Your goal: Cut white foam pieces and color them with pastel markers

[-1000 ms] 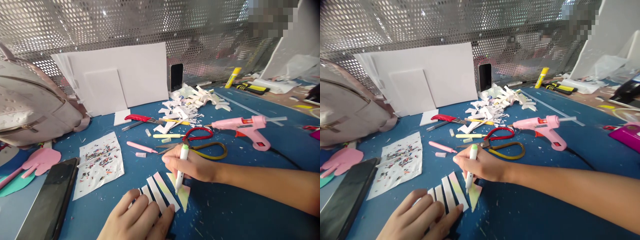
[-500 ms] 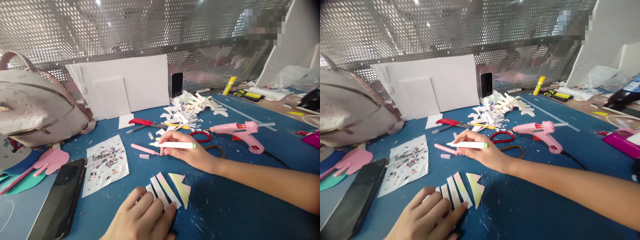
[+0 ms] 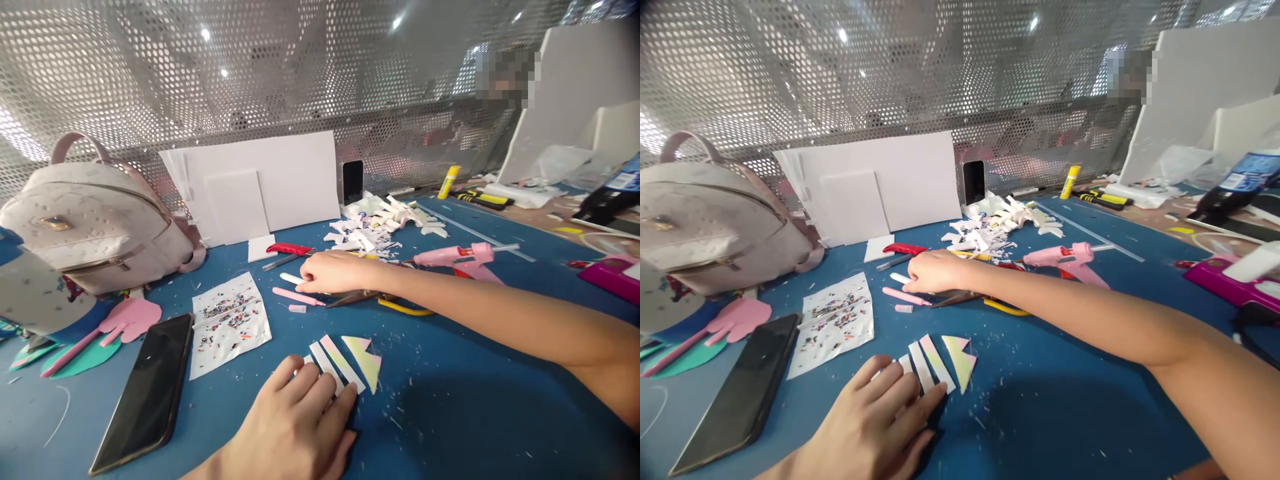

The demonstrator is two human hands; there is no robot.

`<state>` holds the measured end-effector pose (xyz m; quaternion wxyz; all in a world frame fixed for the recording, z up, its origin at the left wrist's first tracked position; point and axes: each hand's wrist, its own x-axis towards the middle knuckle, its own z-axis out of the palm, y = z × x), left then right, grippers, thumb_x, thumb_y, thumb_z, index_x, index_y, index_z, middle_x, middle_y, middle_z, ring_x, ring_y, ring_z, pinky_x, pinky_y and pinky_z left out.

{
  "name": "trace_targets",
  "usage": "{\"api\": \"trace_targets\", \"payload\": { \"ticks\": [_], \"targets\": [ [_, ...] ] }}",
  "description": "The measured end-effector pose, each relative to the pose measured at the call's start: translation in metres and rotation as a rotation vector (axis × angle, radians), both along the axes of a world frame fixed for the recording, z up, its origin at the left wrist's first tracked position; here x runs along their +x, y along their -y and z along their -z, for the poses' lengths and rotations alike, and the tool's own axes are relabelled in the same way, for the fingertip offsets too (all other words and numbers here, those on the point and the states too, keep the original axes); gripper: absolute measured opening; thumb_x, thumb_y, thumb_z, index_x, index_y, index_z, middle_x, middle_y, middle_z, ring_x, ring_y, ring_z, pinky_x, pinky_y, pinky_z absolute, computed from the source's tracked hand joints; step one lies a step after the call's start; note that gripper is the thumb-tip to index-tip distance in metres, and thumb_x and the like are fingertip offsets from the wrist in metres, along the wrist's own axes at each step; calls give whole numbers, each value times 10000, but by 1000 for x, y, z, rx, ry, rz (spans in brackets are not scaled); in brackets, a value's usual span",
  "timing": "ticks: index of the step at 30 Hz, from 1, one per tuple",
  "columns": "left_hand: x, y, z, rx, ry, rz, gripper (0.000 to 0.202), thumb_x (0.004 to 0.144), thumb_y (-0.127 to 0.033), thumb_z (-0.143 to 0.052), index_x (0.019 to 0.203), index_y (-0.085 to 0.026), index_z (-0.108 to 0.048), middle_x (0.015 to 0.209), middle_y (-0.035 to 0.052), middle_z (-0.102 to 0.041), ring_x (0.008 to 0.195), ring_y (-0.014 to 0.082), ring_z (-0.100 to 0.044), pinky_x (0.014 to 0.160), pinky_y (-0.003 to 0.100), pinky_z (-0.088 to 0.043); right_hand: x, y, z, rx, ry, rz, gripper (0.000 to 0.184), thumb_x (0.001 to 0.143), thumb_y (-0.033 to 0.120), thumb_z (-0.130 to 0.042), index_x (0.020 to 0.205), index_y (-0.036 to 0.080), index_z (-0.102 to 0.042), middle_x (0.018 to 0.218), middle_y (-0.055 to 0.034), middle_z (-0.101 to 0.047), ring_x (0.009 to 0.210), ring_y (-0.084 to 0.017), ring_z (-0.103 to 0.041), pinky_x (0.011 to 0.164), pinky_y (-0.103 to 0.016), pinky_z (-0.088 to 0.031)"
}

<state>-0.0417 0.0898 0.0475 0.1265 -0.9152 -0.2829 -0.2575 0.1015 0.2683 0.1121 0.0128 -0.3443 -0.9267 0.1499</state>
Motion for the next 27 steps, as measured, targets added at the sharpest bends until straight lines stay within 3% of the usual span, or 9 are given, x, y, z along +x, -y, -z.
{"api": "trace_targets", "payload": {
  "ticks": [4, 6, 8, 13, 18, 21, 27],
  "targets": [
    [-1, -1, -2, 3, -4, -2, 275, 929, -225, -481, 1091, -99, -664, 764, 50, -597, 660, 190, -523, 674, 363, -466, -2, -12, -22, 87, 29, 59, 340, 917, 458, -555, 751, 178, -654, 729, -55, -645, 583, -149, -504, 566, -305, -289],
    [-1, -1, -3, 12, 3, 3, 270, 929, -219, -478, 1084, -99, -665, 759, 48, -597, 657, 190, -520, 669, 362, -467, 8, -22, -34, 156, 23, 109, 266, 926, 406, -536, 881, 188, -682, 831, -66, -680, 651, -167, -540, 591, -305, -300],
    [0, -2, -3, 13, 5, 8, 273, 933, -223, -473, 1087, -101, -662, 756, 47, -597, 659, 190, -521, 667, 359, -467, 23, -31, -38, 206, 52, 149, 181, 886, 326, -575, 895, 188, -692, 845, -70, -691, 679, -181, -550, 603, -309, -299],
    [-1, 0, -2, 3, -9, 6, 277, 933, -229, -475, 1100, -97, -653, 766, 50, -598, 669, 183, -526, 679, 355, -469, 56, -40, -16, 213, 167, 183, 123, 840, 272, -624, 906, 213, -710, 908, -52, -714, 710, -181, -590, 595, -294, -331],
    [-1, 1, -4, -14, -28, 4, 274, 929, -224, -481, 1100, -93, -651, 767, 51, -594, 666, 188, -524, 666, 355, -462, 75, -46, 4, 271, 297, 320, 178, 931, 314, -618, 1009, 165, -675, 994, -72, -684, 861, -207, -632, 748, -356, -496],
    [-1, 1, -6, -8, -26, 2, 274, 931, -226, -482, 1104, -97, -650, 768, 51, -594, 664, 186, -525, 667, 347, -457, 80, -52, 8, 269, 370, 367, 254, 970, 354, -606, 1118, 150, -638, 1108, -76, -655, 956, -205, -645, 844, -411, -548],
    [0, 2, -6, -22, -42, 7, 280, 929, -227, -493, 1122, -92, -645, 781, 55, -597, 674, 184, -533, 680, 352, -466, 74, -56, 16, 265, 377, 386, 297, 976, 336, -603, 1215, 159, -606, 1212, -96, -625, 1023, -226, -642, 868, -431, -556]
  ]
}}
